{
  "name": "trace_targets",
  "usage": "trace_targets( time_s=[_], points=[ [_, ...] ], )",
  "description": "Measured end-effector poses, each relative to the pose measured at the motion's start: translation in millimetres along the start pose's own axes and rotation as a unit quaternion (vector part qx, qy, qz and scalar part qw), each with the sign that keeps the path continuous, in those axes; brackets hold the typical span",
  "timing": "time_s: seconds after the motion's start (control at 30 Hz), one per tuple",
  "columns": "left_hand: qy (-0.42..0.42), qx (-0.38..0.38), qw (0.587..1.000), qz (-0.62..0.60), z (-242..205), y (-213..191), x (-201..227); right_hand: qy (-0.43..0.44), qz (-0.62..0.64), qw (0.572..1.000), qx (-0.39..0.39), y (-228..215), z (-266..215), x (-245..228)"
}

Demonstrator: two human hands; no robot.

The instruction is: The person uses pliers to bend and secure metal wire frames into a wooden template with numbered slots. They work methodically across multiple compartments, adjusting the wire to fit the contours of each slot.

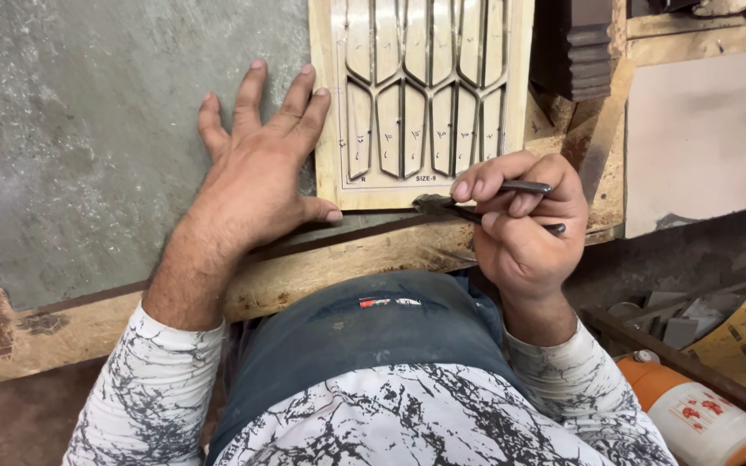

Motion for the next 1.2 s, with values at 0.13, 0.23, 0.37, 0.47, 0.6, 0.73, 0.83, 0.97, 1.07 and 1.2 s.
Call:
trace_targets(
  time_s=[0.13,0.23,0.37,0.47,0.6,0.73,0.83,0.97,1.07,1.2],
  points=[
    [0.0,-0.006,1.0,-0.016,-2.3,-3.1,-1.2,0.01,0.004,1.0,-0.005,2.8,0.4,2.0],
    [-0.004,-0.014,1.0,-0.021,-1.8,-3.5,-1.6,0.018,0.01,1.0,-0.011,3.5,2.5,3.4],
    [0.008,-0.018,1.0,-0.021,-1.3,1.0,-2.1,0.041,0.028,0.999,-0.014,1.1,6.8,5.9],
    [0.018,-0.008,0.999,-0.035,-4.9,4.0,-4.3,0.052,0.037,0.998,-0.016,4.5,11.7,7.3],
    [0.059,0.077,0.992,-0.085,-27.9,2.8,1.1,0.063,0.039,0.997,-0.01,11.3,17.6,6.9],
    [0.081,0.225,0.961,-0.142,-48.9,-7.1,5.9,0.038,0.009,0.999,0.001,20.5,29.0,12.0],
    [0.09,0.236,0.955,-0.158,-52.7,-2.7,8.9,0.039,0.003,0.999,0.001,28.5,35.1,17.0],
    [0.124,0.222,0.95,-0.184,-48.3,-3.2,17.7,0.053,-0.022,0.998,-0.006,37.6,41.2,22.4],
    [0.125,0.21,0.951,-0.189,-45.6,-7.1,19.2,0.065,-0.026,0.997,-0.025,42.2,43.0,26.4],
    [0.121,0.188,0.955,-0.197,-41.0,-7.3,19.0,0.073,-0.019,0.997,-0.028,43.0,45.1,30.6]
  ],
)
Point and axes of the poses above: each hand's wrist, its own z-axis towards the middle knuckle, its own y-axis out of the palm, x = y × z, the point moved 10 cm from there along z, towards the middle knuckle, and after that the axes turned 7 degrees about -y, right-handed, at the moved point
